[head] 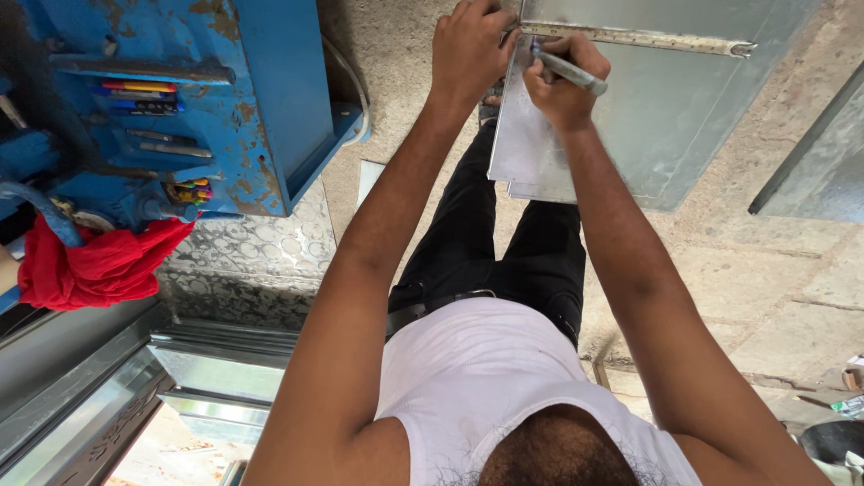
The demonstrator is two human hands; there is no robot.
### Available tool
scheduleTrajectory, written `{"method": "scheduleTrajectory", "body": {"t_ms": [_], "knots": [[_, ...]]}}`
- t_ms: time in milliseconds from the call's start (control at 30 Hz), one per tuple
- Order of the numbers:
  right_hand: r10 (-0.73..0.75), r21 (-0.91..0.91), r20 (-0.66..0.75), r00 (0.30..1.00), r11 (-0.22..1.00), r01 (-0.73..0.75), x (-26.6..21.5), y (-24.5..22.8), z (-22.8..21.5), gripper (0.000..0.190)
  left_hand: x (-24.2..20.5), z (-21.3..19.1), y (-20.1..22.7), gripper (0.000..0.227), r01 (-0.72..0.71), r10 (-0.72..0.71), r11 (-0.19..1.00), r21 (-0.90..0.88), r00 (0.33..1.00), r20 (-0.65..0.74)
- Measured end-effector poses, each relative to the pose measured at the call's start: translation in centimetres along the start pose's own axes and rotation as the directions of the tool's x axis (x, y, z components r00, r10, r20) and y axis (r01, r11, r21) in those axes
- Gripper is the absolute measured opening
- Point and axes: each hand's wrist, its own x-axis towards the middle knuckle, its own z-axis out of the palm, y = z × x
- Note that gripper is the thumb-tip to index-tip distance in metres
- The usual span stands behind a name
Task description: The person measures and marks a large metal sheet using a ruler and a marker. They repeatedly align the ruler along the sheet's edge and draw straight lines to create a grid pattern. The person handles the sheet to reposition it for different measurements.
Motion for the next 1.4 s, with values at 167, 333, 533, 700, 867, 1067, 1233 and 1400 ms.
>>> {"method": "scheduleTrajectory", "body": {"t_ms": [167, 333, 533, 700, 867, 1067, 1233, 1400], "knots": [[0.194, 0.233, 0.085, 0.977, 0.950, -0.209, -0.9, 0.8, -0.6, 0.012, 0.0, -0.4, 0.3, 0.019, -0.007, 0.007, 1.000, 0.000, 1.000, -0.016], [0.281, 0.425, 0.067, 0.957, 0.860, -0.282, -1.7, 1.3, -1.0, 0.010, 0.5, -0.7, 0.7, 0.019, -0.005, 0.005, 1.000, 0.026, 1.000, -0.024], [0.288, 0.247, 0.040, 0.957, 0.925, -0.289, -5.8, -1.7, -3.3, 0.011, 0.5, -1.2, 1.0, 0.016, 0.036, -0.035, 0.996, -0.080, 0.999, 0.009], [0.292, 0.134, 0.070, 0.954, 0.945, -0.299, -10.3, -5.6, -5.7, 0.011, -2.2, -1.2, 0.4, 0.020, 0.197, -0.174, 0.909, -0.367, 0.980, 0.093], [0.356, 0.115, 0.065, 0.932, 0.925, -0.361, -12.9, -8.6, -7.3, 0.012, -7.8, -0.9, -2.7, 0.043, 0.230, -0.266, 0.813, -0.535, 0.964, 0.011], [0.425, 0.139, 0.004, 0.905, 0.896, -0.421, -11.4, -11.0, -8.3, 0.020, -13.3, -0.7, -6.7, 0.096, 0.394, -0.436, 0.836, -0.382, 0.900, -0.026], [0.266, 0.044, -0.132, 0.955, 0.964, -0.262, -10.3, -10.0, -10.1, 0.013, -16.1, 0.9, -7.6, 0.097, 0.393, -0.295, 0.888, -0.239, 0.885, 0.360], [0.352, 0.097, -0.194, 0.916, 0.936, -0.339, -10.6, -9.1, -13.3, 0.012, -17.3, 4.0, 0.7, 0.080, 0.350, -0.289, 0.936, 0.041, 0.694, 0.660]]}}
